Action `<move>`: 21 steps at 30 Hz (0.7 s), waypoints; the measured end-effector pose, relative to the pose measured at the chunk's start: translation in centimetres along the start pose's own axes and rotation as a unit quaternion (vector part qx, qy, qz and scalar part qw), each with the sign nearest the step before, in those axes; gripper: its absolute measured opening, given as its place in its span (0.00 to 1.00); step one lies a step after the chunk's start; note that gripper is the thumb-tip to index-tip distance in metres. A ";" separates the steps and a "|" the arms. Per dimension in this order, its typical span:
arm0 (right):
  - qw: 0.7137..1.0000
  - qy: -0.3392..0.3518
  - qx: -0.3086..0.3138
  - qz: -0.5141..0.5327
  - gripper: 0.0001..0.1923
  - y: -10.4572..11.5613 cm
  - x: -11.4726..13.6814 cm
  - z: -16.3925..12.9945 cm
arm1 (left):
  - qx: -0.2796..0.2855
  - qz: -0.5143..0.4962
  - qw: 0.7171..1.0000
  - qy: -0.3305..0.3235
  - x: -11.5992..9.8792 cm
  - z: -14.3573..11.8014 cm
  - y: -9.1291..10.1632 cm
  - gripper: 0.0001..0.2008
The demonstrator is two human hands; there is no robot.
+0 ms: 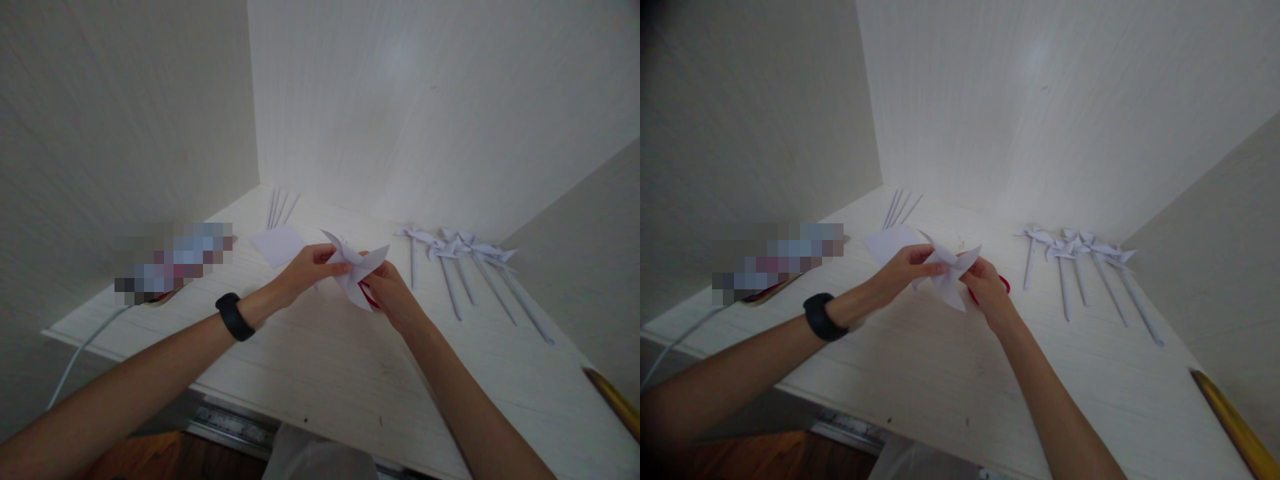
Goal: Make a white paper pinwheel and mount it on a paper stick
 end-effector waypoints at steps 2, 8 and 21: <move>1.000 -0.001 -0.004 -0.001 0.10 0.0 0.0 0.0 | -0.002 -0.001 1.000 0.001 0.0 0.0 0.0 0.16; 1.000 -0.004 -0.003 -0.004 0.10 0.0 0.1 -0.1 | -0.008 0.006 1.000 -0.001 -0.1 0.0 0.0 0.15; 1.000 -0.002 0.003 0.007 0.09 0.0 0.0 0.0 | -0.004 -0.003 1.000 0.006 -0.1 0.0 0.0 0.15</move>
Point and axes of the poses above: each hand's wrist, its own z-axis towards the middle knuckle, its own y-axis out of the back of the hand, x = y × z, the point moved 1 cm from there along z, towards the middle knuckle, and after that the axes turned 1 degree about z, right-handed, at the moved point
